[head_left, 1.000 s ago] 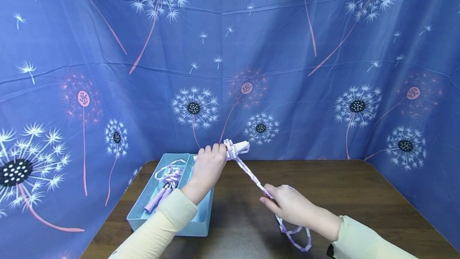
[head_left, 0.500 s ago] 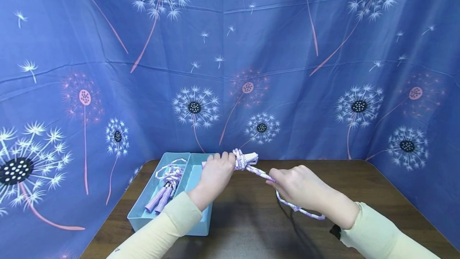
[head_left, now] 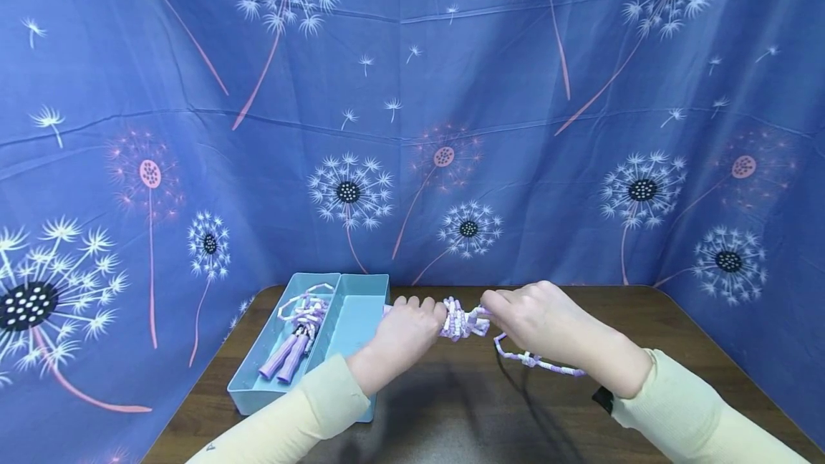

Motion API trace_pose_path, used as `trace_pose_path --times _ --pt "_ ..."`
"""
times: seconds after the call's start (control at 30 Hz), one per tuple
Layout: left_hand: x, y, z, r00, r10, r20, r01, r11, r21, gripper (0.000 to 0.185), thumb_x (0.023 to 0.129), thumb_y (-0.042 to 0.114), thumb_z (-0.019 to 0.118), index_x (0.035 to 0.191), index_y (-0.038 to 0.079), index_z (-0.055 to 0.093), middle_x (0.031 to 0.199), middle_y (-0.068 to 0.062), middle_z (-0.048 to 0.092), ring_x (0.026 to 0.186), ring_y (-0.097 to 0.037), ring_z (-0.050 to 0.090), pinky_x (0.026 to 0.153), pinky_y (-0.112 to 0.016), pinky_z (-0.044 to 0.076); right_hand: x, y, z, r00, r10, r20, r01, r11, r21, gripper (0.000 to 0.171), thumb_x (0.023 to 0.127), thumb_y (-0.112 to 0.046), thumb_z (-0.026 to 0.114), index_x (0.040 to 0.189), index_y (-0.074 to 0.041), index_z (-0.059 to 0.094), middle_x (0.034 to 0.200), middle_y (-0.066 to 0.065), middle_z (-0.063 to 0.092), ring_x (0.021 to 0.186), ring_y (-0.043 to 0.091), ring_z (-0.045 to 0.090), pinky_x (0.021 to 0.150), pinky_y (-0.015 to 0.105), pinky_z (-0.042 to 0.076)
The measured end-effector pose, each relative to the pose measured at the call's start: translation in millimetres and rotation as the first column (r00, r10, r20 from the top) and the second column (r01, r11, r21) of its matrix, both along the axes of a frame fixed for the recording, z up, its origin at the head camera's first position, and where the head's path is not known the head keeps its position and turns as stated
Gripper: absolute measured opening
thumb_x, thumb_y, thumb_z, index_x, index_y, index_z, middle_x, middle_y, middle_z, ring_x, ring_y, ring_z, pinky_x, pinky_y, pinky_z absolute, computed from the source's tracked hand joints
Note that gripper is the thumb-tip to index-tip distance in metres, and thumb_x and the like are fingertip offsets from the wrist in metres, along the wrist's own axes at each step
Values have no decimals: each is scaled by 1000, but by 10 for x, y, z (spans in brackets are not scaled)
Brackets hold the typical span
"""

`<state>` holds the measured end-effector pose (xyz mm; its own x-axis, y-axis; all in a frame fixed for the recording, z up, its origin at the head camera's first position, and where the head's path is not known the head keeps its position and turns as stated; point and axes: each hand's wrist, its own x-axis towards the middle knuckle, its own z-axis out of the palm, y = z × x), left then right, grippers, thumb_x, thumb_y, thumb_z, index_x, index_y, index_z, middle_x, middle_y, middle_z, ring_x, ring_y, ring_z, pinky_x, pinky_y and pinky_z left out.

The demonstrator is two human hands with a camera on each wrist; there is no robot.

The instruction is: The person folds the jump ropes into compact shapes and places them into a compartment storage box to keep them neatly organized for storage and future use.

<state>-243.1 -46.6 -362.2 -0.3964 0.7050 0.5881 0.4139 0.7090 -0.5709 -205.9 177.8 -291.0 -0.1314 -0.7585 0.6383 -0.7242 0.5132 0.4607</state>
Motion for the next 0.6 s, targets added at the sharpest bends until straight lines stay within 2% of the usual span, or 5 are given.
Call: trace_pose_path --times 0.2,0.33,0.47,0.6 --pt "53 14 1 993 -111 28 113 989 -90 9 83 15 60 76 19 56 64 5 53 50 -12 46 46 -25 27 -12 16 30 1000 -1 1 1 1000 13 38 103 -30 29 72 -15 45 54 -13 30 47 -1 14 41 17 11" --pt "89 12 12 986 -153 63 160 978 -137 11 82 21 64 75 20 55 64 7 52 51 -11 46 49 -25 24 -28 31 27 1000 -2 21 1 999 34 37 103 -31 30 73 -15 46 54 -13 30 48 -2 15 42 16 12" --pt "133 15 36 979 -188 79 200 960 -196 13 81 25 66 76 20 55 64 8 50 54 -10 48 51 -25 23 -61 63 26 1000 0 25 -2 998 57 37 103 -33 30 75 -16 48 56 -13 35 47 0 19 41 16 20" --pt "172 26 57 969 -232 80 244 941 -233 8 84 20 61 78 21 55 66 9 50 56 -9 48 52 -25 25 -119 108 29 1000 24 13 -25 997 80 36 102 -35 31 77 -16 49 59 -13 40 47 2 25 42 17 27"
